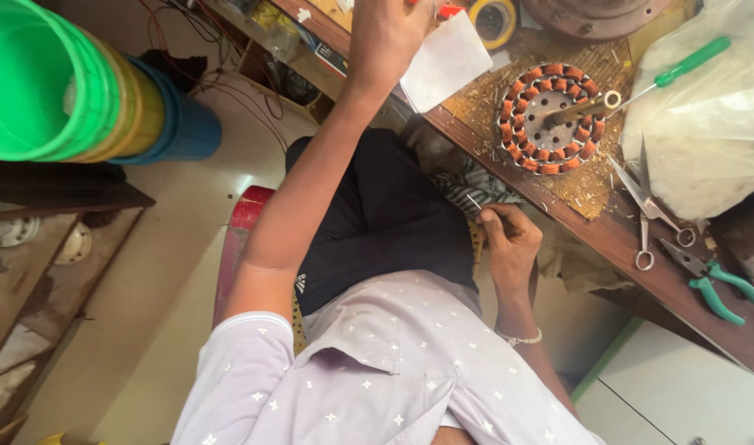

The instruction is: The person works on a stator coil assembly, using pliers to cut and insert white insulating tubes into the copper windings. They handle the stator, cut small pieces of tubing, and carefully place them into the coil slots.

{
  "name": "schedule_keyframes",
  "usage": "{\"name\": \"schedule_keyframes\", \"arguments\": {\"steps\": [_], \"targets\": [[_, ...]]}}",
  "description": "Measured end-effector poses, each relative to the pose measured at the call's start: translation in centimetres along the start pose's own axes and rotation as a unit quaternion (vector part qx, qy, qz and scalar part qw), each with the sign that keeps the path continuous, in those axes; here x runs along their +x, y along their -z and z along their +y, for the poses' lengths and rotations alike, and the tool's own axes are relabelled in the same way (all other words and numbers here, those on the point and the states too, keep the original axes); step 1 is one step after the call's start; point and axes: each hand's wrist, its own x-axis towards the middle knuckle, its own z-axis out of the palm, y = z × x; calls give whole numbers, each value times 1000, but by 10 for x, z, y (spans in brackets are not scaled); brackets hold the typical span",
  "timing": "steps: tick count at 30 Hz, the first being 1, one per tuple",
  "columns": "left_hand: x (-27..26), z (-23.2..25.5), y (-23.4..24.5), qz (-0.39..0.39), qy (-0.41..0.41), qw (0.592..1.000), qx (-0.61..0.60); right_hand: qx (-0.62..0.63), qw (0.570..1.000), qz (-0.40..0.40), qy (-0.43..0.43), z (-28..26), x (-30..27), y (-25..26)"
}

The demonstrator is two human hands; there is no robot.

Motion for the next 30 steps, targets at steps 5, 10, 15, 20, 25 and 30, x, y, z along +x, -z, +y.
{"name": "schedule_keyframes", "arguments": {"steps": [5, 10, 15, 20, 25, 30], "targets": [[-19, 2, 3, -6, 77, 996, -46, -8, 1000, -24, -10, 7, 4, 1], [-15, 15, 11, -47, 258, 942, -210, 11, 999, -32, 6, 4, 11, -1], [-9, 27, 12, -27, 176, 979, -103, -1, 999, -32, -15, 3, 9, -4], [-7, 29, 7, -17, 158, 985, -67, 0, 999, -45, -4, 10, 6, -2], [-7, 32, 10, 41, 94, 995, 17, -7, 999, -45, -1, 16, 5, 0], [4, 36, 18, 74, -12, 980, 186, 13, 998, -53, 24, 12, 7, -4]]}}
